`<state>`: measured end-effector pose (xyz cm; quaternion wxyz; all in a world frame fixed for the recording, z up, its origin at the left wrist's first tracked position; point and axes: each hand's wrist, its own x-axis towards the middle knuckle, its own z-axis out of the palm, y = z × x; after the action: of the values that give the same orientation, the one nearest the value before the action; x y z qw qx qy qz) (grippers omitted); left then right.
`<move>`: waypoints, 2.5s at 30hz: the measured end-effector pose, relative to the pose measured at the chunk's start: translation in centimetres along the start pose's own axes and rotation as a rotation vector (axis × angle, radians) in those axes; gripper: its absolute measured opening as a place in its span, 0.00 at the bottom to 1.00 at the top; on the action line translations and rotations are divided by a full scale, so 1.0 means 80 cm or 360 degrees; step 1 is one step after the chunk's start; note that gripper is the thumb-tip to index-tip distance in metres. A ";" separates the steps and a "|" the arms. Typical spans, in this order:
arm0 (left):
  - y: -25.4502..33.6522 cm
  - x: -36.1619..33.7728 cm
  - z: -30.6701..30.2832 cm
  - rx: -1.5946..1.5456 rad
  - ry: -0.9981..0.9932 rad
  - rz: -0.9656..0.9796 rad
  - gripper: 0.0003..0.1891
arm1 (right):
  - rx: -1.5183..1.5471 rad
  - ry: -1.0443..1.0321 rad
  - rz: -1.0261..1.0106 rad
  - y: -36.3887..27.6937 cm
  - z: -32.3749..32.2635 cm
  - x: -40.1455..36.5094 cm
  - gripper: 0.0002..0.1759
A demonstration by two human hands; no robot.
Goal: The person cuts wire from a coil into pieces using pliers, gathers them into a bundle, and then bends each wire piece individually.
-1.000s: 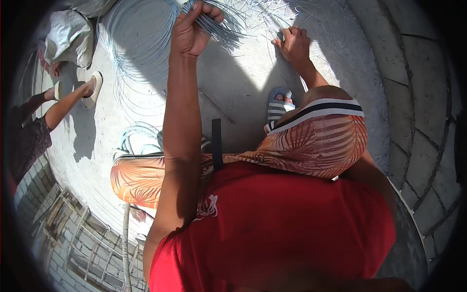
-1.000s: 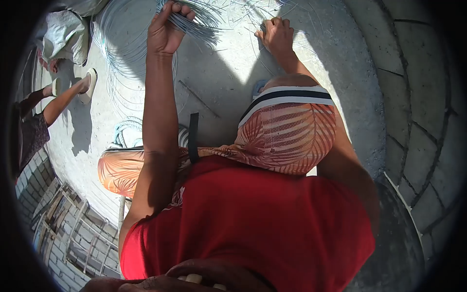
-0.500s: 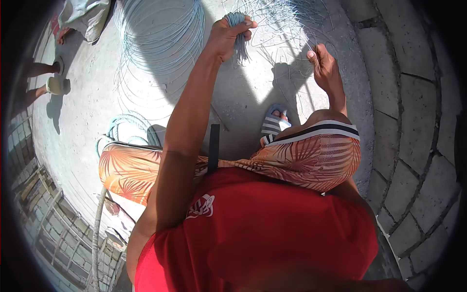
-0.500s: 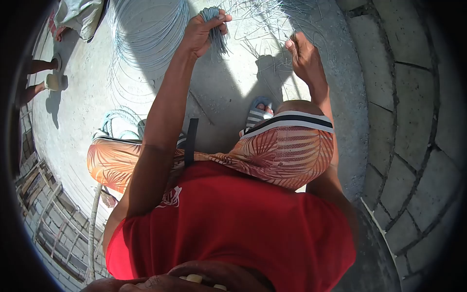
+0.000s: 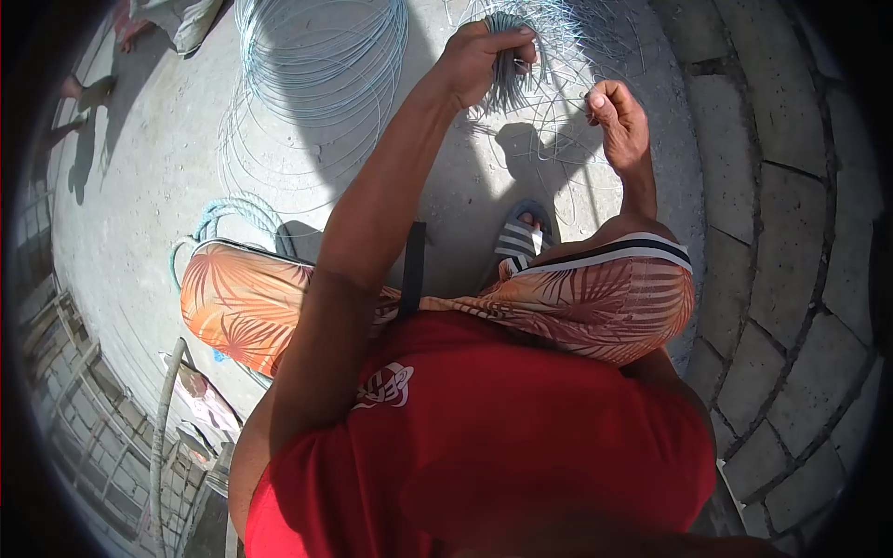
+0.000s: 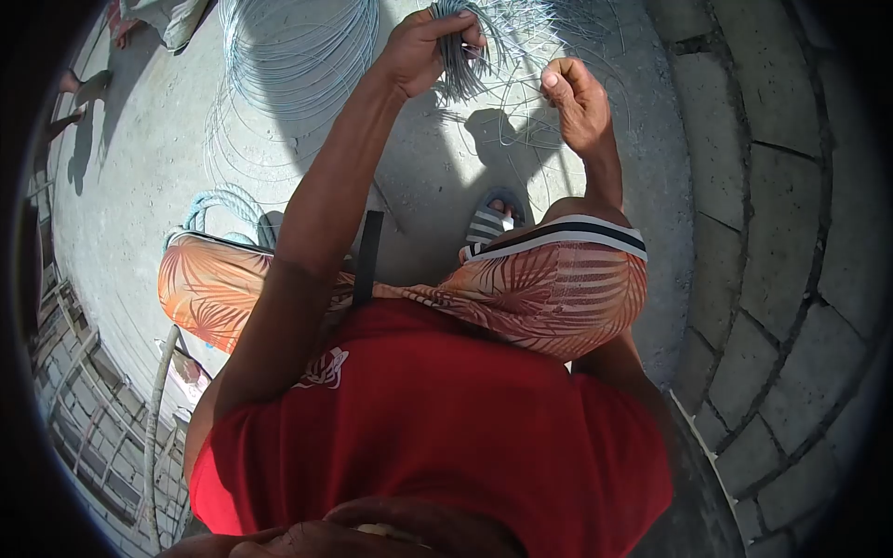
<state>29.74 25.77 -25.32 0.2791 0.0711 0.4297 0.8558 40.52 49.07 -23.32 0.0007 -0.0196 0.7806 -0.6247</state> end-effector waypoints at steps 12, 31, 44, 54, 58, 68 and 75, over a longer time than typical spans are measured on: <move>0.021 -0.011 -0.076 -0.0308 0.0123 -0.0248 0.08 | 0.1414 0.0662 0.0293 0.047 -0.013 0.015 0.09; -0.050 -0.015 0.007 0.0717 0.0143 -0.0326 0.17 | 0.0345 0.0512 0.0342 0.022 0.010 0.022 0.13; -0.068 -0.017 -0.019 0.1359 -0.0347 -0.0333 0.16 | -0.0774 -0.0420 -0.0466 -0.023 0.006 0.024 0.16; -0.013 -0.021 -0.055 -0.0114 0.0085 -0.0059 0.05 | -0.1569 0.0174 0.0174 0.154 0.059 -0.056 0.31; -0.011 -0.022 -0.100 -0.0351 0.0341 -0.0004 0.03 | -0.1528 0.0387 0.0026 0.174 0.066 -0.069 0.27; -0.016 -0.028 -0.088 -0.0434 0.0270 -0.0194 0.08 | -0.1653 0.0385 -0.0218 0.119 0.017 -0.039 0.08; -0.012 -0.009 -0.024 0.0320 0.0163 -0.0033 0.20 | -0.1331 0.0255 -0.0101 -0.023 0.002 -0.017 0.11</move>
<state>30.04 24.52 -27.16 0.2570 0.0504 0.5279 0.8079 41.96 48.58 -21.57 -0.0872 0.0065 0.9634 -0.2536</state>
